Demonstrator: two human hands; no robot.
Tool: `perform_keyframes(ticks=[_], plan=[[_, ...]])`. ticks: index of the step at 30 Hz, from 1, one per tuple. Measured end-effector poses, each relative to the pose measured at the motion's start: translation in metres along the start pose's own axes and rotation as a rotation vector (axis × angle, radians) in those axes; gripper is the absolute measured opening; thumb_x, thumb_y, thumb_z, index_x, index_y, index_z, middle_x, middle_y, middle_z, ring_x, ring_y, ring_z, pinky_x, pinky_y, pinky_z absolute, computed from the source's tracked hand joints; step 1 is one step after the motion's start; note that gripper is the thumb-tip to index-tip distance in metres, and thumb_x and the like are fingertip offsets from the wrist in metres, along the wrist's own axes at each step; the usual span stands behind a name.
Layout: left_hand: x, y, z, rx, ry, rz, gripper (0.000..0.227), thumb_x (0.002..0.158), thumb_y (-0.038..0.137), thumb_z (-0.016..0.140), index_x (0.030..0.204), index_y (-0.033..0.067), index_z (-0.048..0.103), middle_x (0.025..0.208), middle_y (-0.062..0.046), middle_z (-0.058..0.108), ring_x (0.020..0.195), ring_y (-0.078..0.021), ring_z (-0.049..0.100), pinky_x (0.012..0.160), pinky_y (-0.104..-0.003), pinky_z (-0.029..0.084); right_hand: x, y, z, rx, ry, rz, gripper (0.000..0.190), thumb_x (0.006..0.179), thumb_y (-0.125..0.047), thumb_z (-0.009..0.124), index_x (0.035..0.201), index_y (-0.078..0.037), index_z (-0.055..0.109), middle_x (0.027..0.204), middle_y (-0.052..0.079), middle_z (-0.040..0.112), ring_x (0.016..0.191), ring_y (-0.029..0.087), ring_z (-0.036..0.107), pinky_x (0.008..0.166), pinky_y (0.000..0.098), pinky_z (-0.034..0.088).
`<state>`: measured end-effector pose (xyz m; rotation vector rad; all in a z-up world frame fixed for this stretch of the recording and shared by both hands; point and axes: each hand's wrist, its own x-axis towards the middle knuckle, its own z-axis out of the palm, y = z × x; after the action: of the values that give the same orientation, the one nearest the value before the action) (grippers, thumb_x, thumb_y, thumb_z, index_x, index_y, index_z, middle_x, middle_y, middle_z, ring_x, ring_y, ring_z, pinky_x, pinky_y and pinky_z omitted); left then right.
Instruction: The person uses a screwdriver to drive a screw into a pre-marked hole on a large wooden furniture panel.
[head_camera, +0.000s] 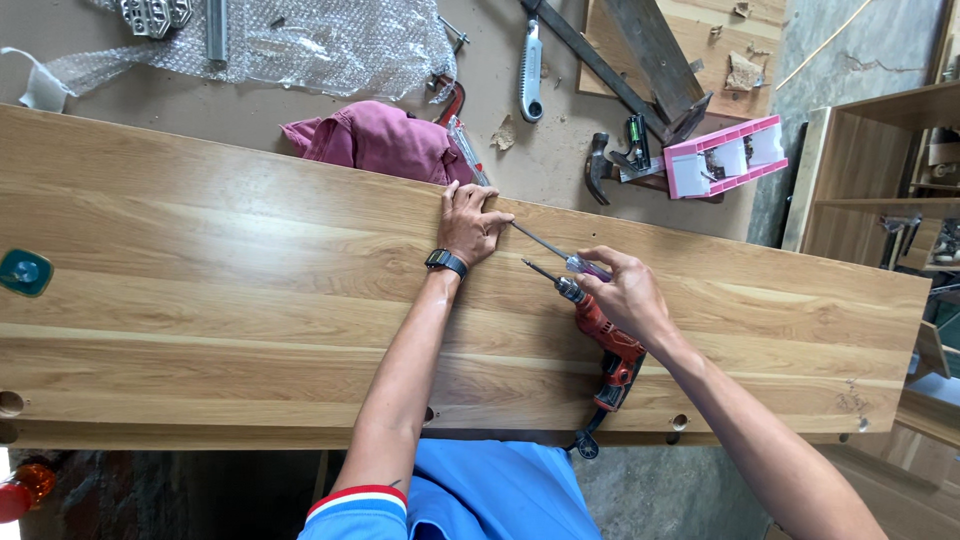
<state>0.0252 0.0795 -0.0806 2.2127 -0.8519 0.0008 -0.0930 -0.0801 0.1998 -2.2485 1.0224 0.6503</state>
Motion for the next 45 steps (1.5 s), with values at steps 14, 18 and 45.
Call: perform_keyframes(ticks=[14, 18, 45], plan=[[0.025, 0.013, -0.044, -0.491, -0.129, -0.208, 0.049, 0.083, 0.020, 0.073, 0.126, 0.0429, 0.071, 0.126, 0.008, 0.068, 0.129, -0.0183, 0.059, 0.123, -0.046, 0.027, 0.058, -0.068, 0.000, -0.449, 0.030, -0.164, 0.027, 0.081, -0.035, 0.067, 0.100, -0.023, 0.082, 0.095, 0.015, 0.078, 0.096, 0.042, 0.073, 0.083, 0.0534, 0.058], [0.053, 0.074, -0.124, -0.832, -0.356, -0.078, 0.079, 0.076, 0.010, 0.068, 0.152, 0.0241, 0.051, 0.126, -0.010, 0.073, 0.123, -0.0359, 0.065, 0.109, -0.052, 0.047, 0.081, -0.083, 0.010, -0.482, 0.095, -0.114, 0.037, 0.086, -0.040, 0.061, 0.105, -0.012, 0.076, 0.097, 0.023, 0.073, 0.097, 0.044, 0.073, 0.080, 0.0582, 0.058], [0.074, 0.037, -0.074, -0.815, -0.135, 0.423, 0.024, 0.098, 0.038, 0.069, 0.118, 0.0248, 0.070, 0.102, 0.001, 0.078, 0.096, -0.0299, 0.074, 0.078, -0.039, 0.062, 0.092, -0.086, 0.070, 1.133, 0.606, -0.906, 0.060, 0.111, -0.021, 0.047, 0.055, -0.003, 0.038, 0.043, 0.018, 0.030, 0.026, 0.026, 0.039, 0.026, 0.0309, 0.028]])
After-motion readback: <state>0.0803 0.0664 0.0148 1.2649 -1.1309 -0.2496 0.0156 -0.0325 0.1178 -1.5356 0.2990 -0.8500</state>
